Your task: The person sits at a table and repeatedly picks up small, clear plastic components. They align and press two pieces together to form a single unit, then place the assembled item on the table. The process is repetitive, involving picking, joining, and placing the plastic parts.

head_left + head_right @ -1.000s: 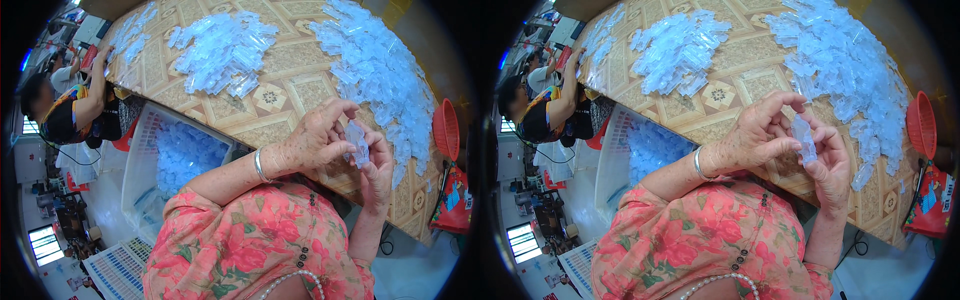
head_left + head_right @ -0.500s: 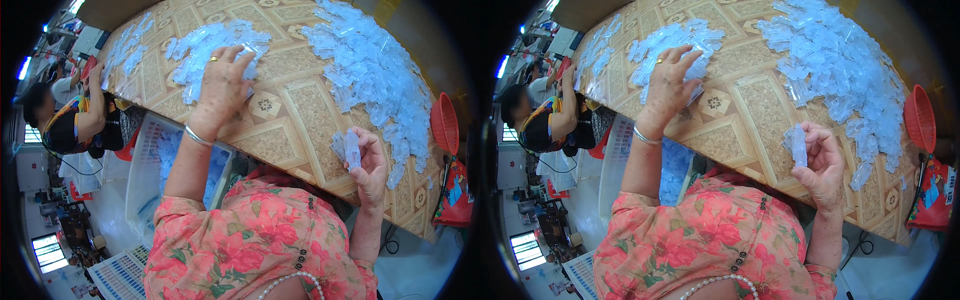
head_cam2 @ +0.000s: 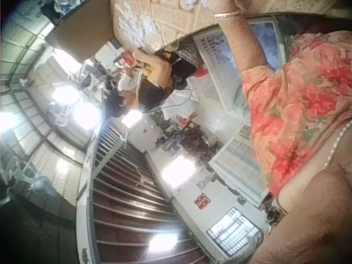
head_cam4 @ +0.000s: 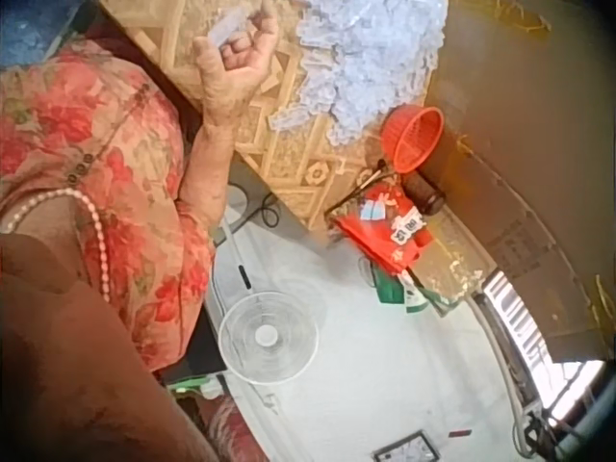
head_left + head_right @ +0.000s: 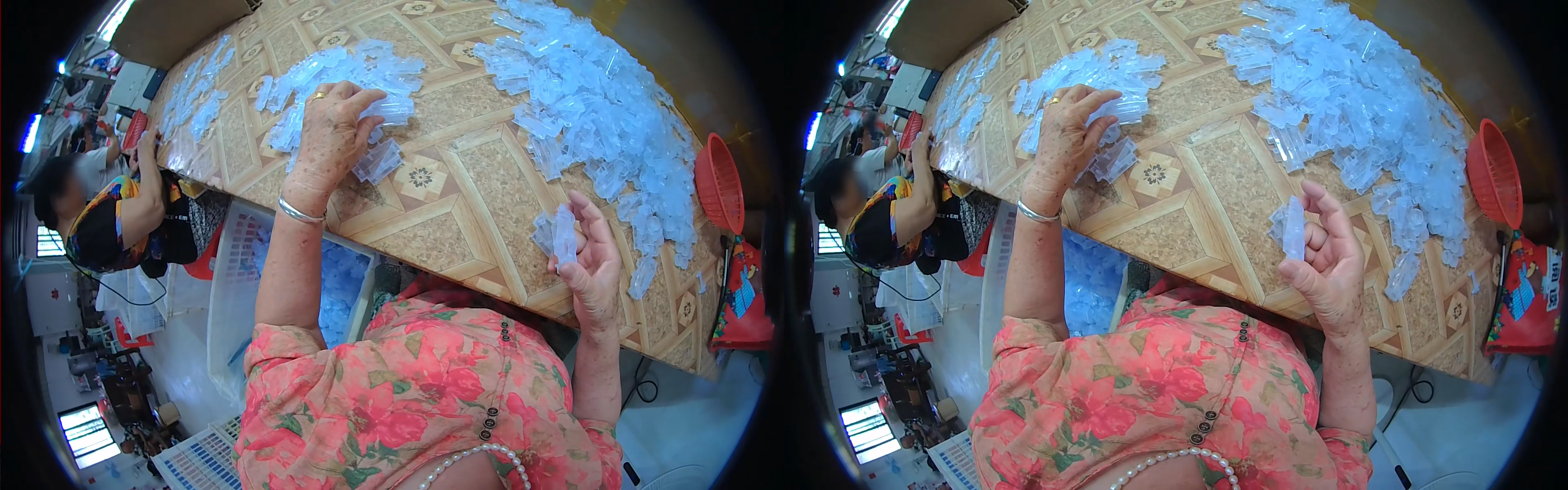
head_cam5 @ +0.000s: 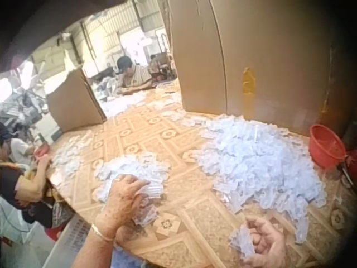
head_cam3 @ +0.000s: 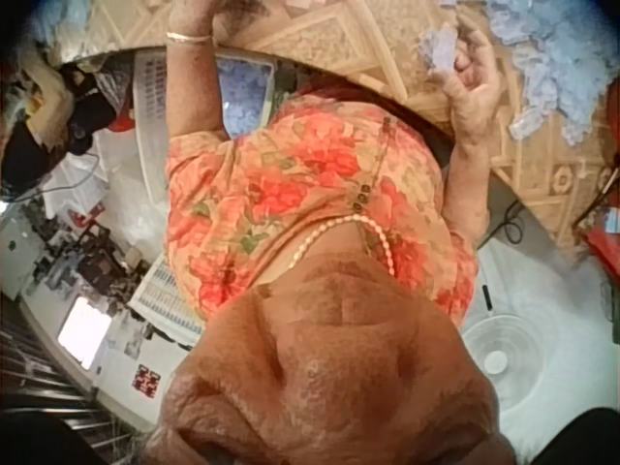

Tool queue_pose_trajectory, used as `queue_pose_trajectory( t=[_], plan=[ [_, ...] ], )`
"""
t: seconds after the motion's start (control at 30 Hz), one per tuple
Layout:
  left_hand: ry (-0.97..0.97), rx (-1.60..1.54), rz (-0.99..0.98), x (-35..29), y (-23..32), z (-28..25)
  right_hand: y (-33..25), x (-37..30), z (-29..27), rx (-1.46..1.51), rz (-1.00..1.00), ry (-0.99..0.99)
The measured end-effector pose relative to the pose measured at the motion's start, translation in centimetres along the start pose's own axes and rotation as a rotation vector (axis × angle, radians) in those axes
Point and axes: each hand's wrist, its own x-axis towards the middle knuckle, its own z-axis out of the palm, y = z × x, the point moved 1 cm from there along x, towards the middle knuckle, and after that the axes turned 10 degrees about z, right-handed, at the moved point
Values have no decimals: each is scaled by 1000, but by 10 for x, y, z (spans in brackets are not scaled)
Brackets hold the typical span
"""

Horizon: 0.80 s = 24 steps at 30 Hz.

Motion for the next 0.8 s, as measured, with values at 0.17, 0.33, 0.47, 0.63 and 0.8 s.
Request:
queue_pose_trajectory(
  t=[0.17, 0.33, 0.47, 0.63, 0.8],
  plan=[
    [-77, -6, -17, -1, -2, -1, 1, 0, 1, -18, 59, 10],
    [-131, 78, 32, 3, -8, -7, -2, -2, 2, -37, 46, 11],
    [-204, 20, -5, 6, -9, -11, -2, -2, 2, -42, 37, 7],
    [-199, -7, -22, 10, -8, -16, -2, -2, 3, -40, 39, 20],
    [-69, -228, -109, 5, -19, -8, -2, -2, 1, -49, 28, 25]
  ],
)
